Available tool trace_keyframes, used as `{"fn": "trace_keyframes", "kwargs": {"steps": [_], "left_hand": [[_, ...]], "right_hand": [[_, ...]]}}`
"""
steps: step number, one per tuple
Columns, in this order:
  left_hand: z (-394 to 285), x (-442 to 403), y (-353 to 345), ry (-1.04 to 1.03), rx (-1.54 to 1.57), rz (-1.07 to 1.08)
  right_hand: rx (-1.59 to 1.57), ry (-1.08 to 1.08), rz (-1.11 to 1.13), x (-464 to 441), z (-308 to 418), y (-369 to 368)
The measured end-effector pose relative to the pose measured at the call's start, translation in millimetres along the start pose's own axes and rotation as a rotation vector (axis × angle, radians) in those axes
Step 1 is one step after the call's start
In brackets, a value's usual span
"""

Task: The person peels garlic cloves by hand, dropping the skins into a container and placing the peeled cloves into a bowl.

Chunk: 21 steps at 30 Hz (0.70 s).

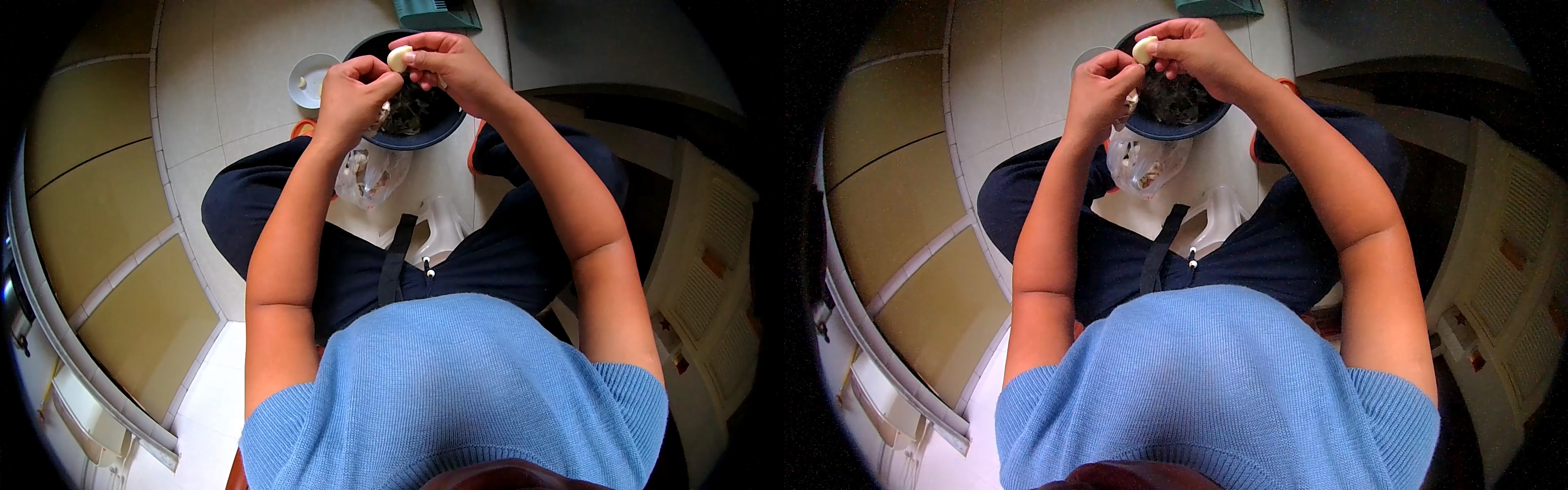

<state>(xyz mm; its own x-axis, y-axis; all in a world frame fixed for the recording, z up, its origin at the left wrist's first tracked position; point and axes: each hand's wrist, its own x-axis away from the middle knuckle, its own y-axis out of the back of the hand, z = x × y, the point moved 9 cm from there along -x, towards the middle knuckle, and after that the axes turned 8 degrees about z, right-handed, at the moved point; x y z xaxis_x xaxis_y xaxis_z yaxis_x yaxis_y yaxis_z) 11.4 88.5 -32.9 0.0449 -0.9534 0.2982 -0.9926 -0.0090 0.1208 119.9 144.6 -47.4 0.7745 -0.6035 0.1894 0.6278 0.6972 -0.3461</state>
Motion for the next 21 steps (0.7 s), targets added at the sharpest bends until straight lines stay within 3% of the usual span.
{"fn": "trace_keyframes", "kwargs": {"steps": [7, 21], "left_hand": [[0, -4, -9, 0.03, 0.38, 0.111], [15, -4, -6, 0.047, 0.227, 0.048]], "right_hand": [[-0.295, -0.01, 0.021, -2, -2, 3], [-0.117, -0.054, -0.015, 1, -6, -1]]}}
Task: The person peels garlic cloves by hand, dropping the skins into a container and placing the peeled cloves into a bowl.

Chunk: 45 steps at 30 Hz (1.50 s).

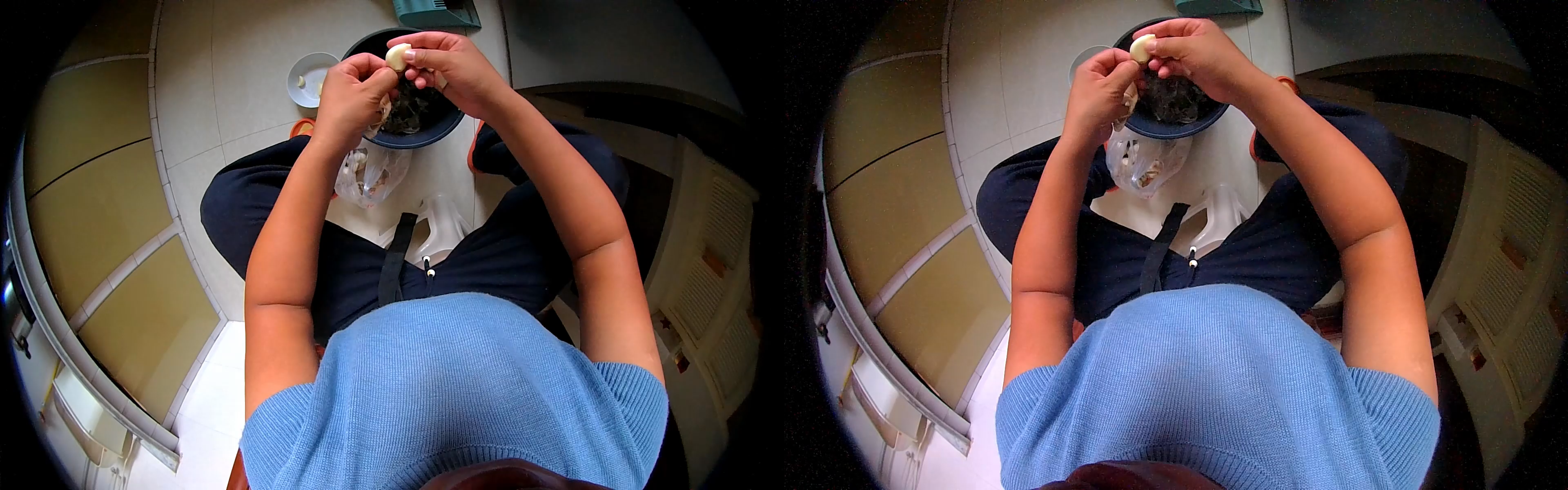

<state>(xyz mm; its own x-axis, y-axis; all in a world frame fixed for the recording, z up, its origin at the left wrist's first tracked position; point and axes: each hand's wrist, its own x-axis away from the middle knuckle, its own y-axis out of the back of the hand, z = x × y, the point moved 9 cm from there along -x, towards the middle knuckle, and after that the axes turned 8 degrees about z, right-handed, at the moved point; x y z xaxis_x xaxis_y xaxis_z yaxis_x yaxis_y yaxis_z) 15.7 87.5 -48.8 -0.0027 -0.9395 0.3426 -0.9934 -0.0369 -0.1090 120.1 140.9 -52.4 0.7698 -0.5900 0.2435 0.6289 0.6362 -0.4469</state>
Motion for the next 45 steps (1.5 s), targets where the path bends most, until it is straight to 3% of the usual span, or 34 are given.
{"fn": "trace_keyframes", "kwargs": {"steps": [8, 9, 10, 18, 22, 35, 45], "left_hand": [[-10, -2, 6, -0.042, -0.031, -0.045], [-17, -2, 9, -0.099, -0.162, -0.076], [-24, 0, 10, -0.156, -0.294, -0.106], [-34, 4, 10, -0.242, -0.431, -0.162], [-40, 6, 10, -0.286, -0.514, -0.193], [-47, 10, 19, -0.324, -0.599, -0.293], [-41, 8, 30, -0.26, -0.45, -0.303]], "right_hand": [[-0.145, 0.021, 0.03, -2, -2, 2], [-0.144, 0.019, 0.03, -2, -1, 1], [-0.102, 0.027, 0.017, -1, 2, 1], [-0.048, 0.002, -0.007, 0, 2, -2], [0.124, 0.075, -0.053, 2, 9, 3], [0.196, 0.098, -0.101, 2, 11, 6], [0.183, 0.116, -0.094, -1, 11, 12]]}}
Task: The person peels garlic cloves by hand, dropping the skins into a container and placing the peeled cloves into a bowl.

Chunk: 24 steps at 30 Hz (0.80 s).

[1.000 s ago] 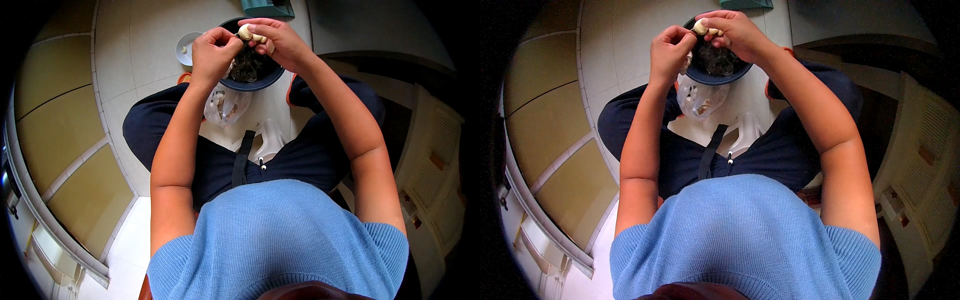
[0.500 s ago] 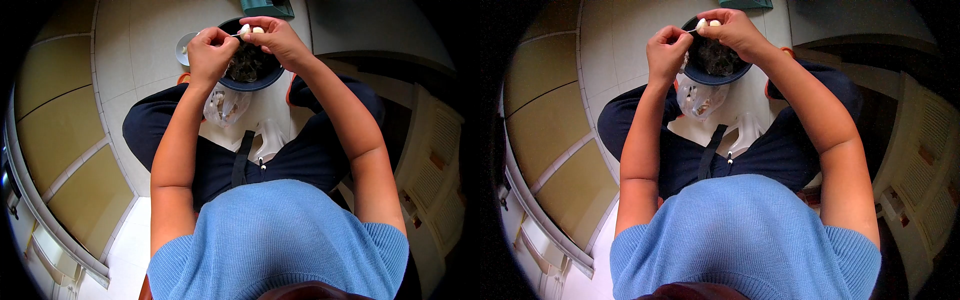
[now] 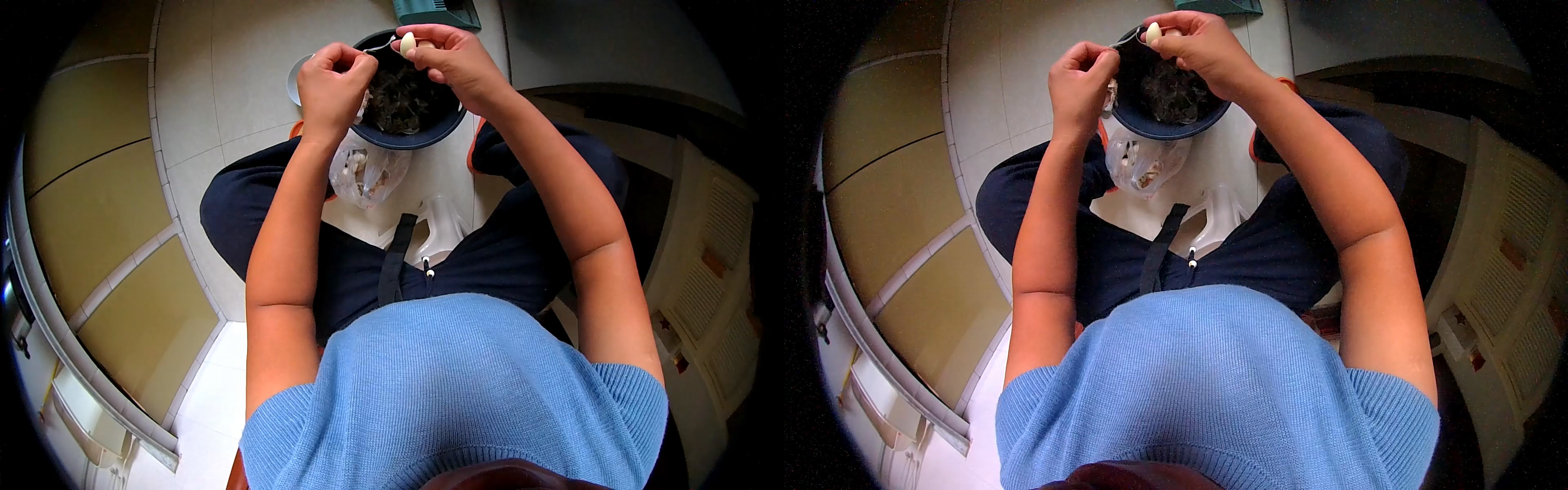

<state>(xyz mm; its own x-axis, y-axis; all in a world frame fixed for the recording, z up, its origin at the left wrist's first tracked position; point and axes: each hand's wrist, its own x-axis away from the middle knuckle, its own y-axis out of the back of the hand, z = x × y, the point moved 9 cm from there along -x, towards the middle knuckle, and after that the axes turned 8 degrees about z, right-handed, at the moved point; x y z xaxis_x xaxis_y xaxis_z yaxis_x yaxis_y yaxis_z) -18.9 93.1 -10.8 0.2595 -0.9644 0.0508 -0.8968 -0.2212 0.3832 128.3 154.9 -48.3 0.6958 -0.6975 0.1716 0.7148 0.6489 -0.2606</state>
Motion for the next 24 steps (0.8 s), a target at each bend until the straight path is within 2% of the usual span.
{"fn": "trace_keyframes", "kwargs": {"steps": [5, 12, 20, 24], "left_hand": [[6, -1, -1, 0.036, -0.006, 0.018], [7, -2, 1, 0.025, 0.068, -0.011], [17, -4, 5, 0.063, 0.066, -0.039], [11, -2, -6, 0.011, -0.069, 0.025]], "right_hand": [[-0.22, -0.03, 0.002, 0, -1, 2], [-0.27, -0.024, -0.001, -1, 3, 4], [-0.512, -0.022, 0.023, -1, -2, 10], [-0.527, -0.034, 0.033, -2, -2, 10]]}}
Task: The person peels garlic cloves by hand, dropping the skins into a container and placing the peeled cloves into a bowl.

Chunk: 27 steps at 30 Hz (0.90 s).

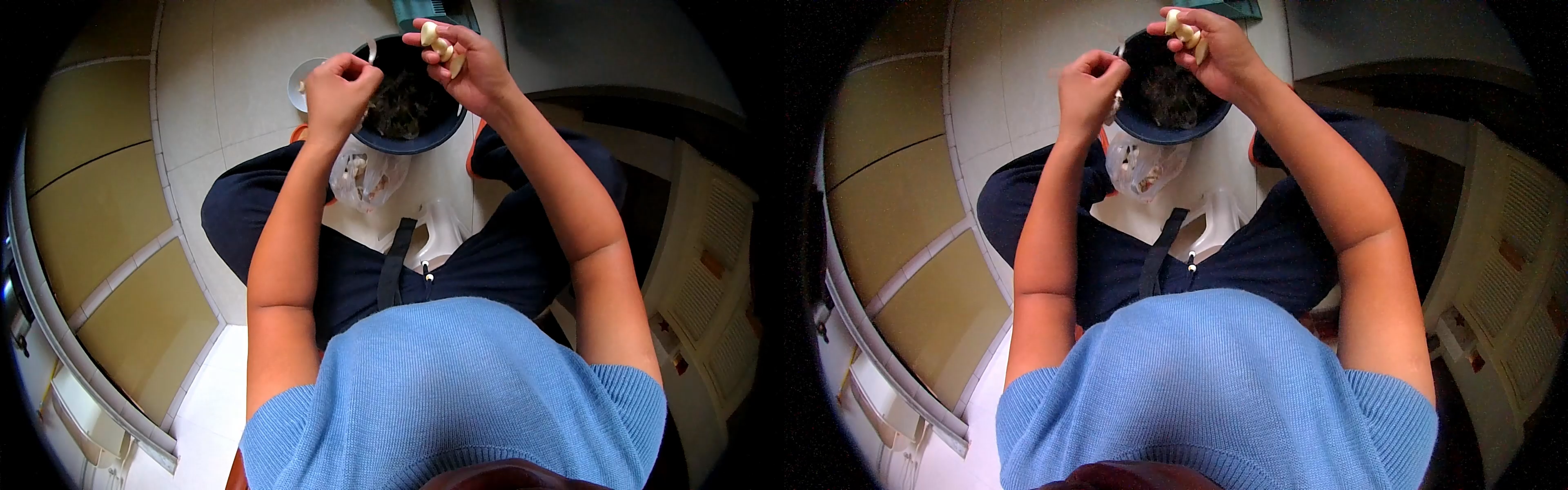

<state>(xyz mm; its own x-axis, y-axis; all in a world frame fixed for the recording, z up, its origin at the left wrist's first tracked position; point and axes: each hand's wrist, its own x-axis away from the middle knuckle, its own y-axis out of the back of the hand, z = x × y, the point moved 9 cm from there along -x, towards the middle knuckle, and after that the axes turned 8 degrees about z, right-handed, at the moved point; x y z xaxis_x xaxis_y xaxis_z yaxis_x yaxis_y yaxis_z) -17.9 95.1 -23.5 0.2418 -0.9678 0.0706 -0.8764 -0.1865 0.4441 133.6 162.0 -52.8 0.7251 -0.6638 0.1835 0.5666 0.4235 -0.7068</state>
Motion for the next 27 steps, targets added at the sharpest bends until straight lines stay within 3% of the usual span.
{"fn": "trace_keyframes", "kwargs": {"steps": [10, 18, 22, 23, 27], "left_hand": [[2, 5, -34, 0.031, -0.058, 0.208], [7, 1, -32, 0.072, 0.07, 0.239], [4, -3, -24, 0.049, 0.273, 0.228], [6, -2, -27, 0.128, 0.477, 0.238], [-2, 1, -28, 0.196, 0.643, 0.259]], "right_hand": [[-0.082, -0.032, 0.105, 2, -1, -20], [0.121, -0.031, 0.077, 3, -1, -19], [0.215, -0.012, 0.016, 4, 3, -18], [0.214, -0.012, 0.015, 4, 1, -18], [0.337, 0.045, 0.144, 5, 2, -29]]}}
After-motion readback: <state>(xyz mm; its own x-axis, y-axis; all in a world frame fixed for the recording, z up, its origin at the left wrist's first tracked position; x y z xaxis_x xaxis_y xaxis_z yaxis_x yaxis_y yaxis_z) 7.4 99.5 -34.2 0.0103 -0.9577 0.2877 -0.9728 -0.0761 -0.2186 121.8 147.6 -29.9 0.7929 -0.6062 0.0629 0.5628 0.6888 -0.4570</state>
